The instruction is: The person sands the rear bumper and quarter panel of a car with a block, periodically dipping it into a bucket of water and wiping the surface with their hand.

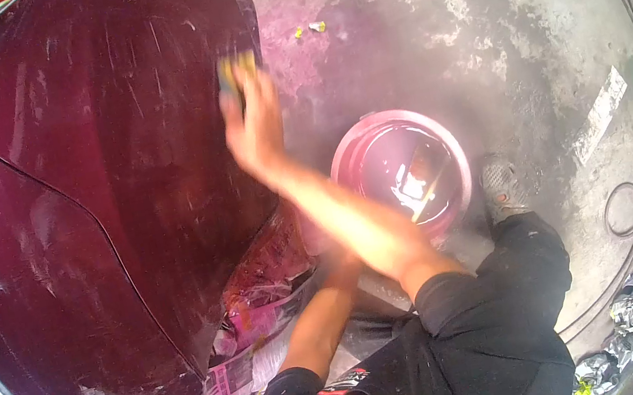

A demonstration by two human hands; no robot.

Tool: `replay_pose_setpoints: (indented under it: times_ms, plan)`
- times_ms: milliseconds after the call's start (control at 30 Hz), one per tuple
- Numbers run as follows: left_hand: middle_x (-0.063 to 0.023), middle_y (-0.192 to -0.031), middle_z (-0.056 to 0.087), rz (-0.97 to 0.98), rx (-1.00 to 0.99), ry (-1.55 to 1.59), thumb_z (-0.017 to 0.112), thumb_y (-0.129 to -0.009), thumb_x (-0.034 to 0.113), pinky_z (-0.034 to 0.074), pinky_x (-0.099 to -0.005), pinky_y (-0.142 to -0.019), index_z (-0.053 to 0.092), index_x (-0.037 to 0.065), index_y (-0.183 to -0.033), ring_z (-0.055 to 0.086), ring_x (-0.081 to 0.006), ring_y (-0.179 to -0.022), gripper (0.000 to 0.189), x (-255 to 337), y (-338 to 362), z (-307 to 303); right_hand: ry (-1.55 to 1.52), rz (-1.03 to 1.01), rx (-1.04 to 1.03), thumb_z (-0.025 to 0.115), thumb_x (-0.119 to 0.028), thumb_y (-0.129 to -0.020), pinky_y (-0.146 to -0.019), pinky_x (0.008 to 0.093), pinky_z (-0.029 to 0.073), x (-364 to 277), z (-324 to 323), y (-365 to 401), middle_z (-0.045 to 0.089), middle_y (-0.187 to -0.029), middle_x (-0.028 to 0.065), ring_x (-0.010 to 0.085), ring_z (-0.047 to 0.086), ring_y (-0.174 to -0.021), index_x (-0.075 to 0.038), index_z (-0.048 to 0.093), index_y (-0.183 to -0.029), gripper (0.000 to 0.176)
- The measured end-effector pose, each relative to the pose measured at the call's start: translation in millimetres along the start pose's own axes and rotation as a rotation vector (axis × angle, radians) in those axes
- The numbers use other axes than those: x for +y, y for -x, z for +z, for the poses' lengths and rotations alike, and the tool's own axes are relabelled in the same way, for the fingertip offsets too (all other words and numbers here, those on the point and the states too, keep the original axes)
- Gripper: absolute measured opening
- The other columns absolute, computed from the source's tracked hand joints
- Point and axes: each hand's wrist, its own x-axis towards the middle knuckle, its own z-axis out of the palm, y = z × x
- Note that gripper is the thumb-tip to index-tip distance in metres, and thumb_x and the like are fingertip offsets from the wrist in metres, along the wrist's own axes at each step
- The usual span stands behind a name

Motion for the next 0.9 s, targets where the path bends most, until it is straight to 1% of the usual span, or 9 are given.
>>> replay_pose_setpoints:
  times_ms: [167,233,267,433,567,600,700,767,900]
  plan:
    - [-0.0288,-0.13,0.055,0.11,0.111,0.142,0.042,-0.106,0.024,0.051,-0.054,-0.093,0.034,0.002,-0.148,0.062,-0.0485,-0.108,0.048,-3,-7,10,-0.001,-0.075,-0.07,0.062,0.008,-0.086,-0.112,0.0557,0.035,-16,-15,103,0.046,-0.143,0.0263,0.0503,0.043,-0.134,-0.001,0.038,-0.145,0.064]
    - [-0.022,-0.131,0.06,0.679,0.19,0.187,0.049,-0.105,0.03,0.051,-0.0472,-0.098,0.038,0.003,-0.146,0.064,-0.0393,-0.112,0.05,-120,-17,114,-0.042,-0.011,0.026,0.061,-0.004,-0.093,-0.104,0.0513,0.041,2,7,22,0.053,-0.131,0.0253,0.0444,0.049,-0.123,0.003,0.049,-0.135,0.044]
    - [-0.0164,-0.135,0.06,0.344,-0.19,0.424,0.054,-0.103,0.035,0.049,-0.043,-0.105,0.041,0.006,-0.147,0.06,-0.0312,-0.121,0.054,-146,-36,150,-0.028,0.063,0.023,0.06,-0.008,-0.095,-0.102,0.049,0.042,3,9,-15,0.055,-0.127,0.0248,0.0428,0.052,-0.119,0.003,0.054,-0.129,0.036]
    - [-0.0293,-0.13,0.055,0.099,0.141,0.15,0.041,-0.105,0.022,0.049,-0.0563,-0.089,0.036,0.003,-0.147,0.059,-0.0511,-0.109,0.046,0,-6,9,-0.09,-0.08,-0.053,0.062,0.007,-0.085,-0.112,0.0529,0.039,-23,-20,109,0.051,-0.142,0.0254,0.0441,0.046,-0.136,-0.001,0.053,-0.133,0.049]
    - [-0.0247,-0.13,0.058,0.071,0.168,-0.175,0.047,-0.104,0.023,0.051,-0.0496,-0.093,0.04,0.004,-0.145,0.062,-0.0442,-0.11,0.046,-5,-6,18,-0.031,0.012,-0.006,0.063,0.004,-0.088,-0.106,0.0478,0.044,-8,0,43,0.059,-0.132,0.0233,0.0399,0.057,-0.127,0.0,0.055,-0.132,0.044]
    - [-0.0227,-0.128,0.06,0.565,0.318,0.08,0.052,-0.103,0.025,0.05,-0.0456,-0.098,0.04,0.003,-0.147,0.063,-0.0388,-0.111,0.05,-84,-20,99,-0.042,-0.002,0.009,0.062,0.004,-0.089,-0.105,0.0459,0.045,3,8,-16,0.059,-0.132,0.022,0.0383,0.058,-0.125,0.0,0.056,-0.13,0.041]
    - [-0.0218,-0.124,0.062,0.18,0.028,1.047,0.051,-0.103,0.025,0.05,-0.0433,-0.097,0.042,-0.001,-0.143,0.063,-0.0354,-0.111,0.048,-63,-18,78,-0.044,-0.042,0.024,0.061,0.005,-0.091,-0.103,0.0434,0.047,5,10,-22,0.06,-0.132,0.0216,0.0366,0.061,-0.12,0.0,0.057,-0.129,0.039]
    - [-0.0245,-0.123,0.06,0.113,0.296,-0.07,0.045,-0.105,0.022,0.053,-0.0467,-0.092,0.041,0.0,-0.142,0.063,-0.0427,-0.109,0.043,-18,-7,42,-0.185,-0.032,-0.092,0.067,0.003,-0.087,-0.105,0.0509,0.045,-9,-10,45,0.053,-0.139,0.0267,0.0463,0.053,-0.127,-0.003,0.056,-0.13,0.046]
    - [-0.0328,-0.129,0.054,0.073,0.101,0.165,0.046,-0.104,0.021,0.051,-0.057,-0.088,0.034,0.004,-0.147,0.062,-0.0529,-0.103,0.048,-6,-9,14,-0.162,-0.164,-0.076,0.068,0.008,-0.082,-0.108,0.0518,0.043,-26,-14,86,0.053,-0.137,0.0296,0.0484,0.05,-0.131,-0.002,0.057,-0.128,0.048]
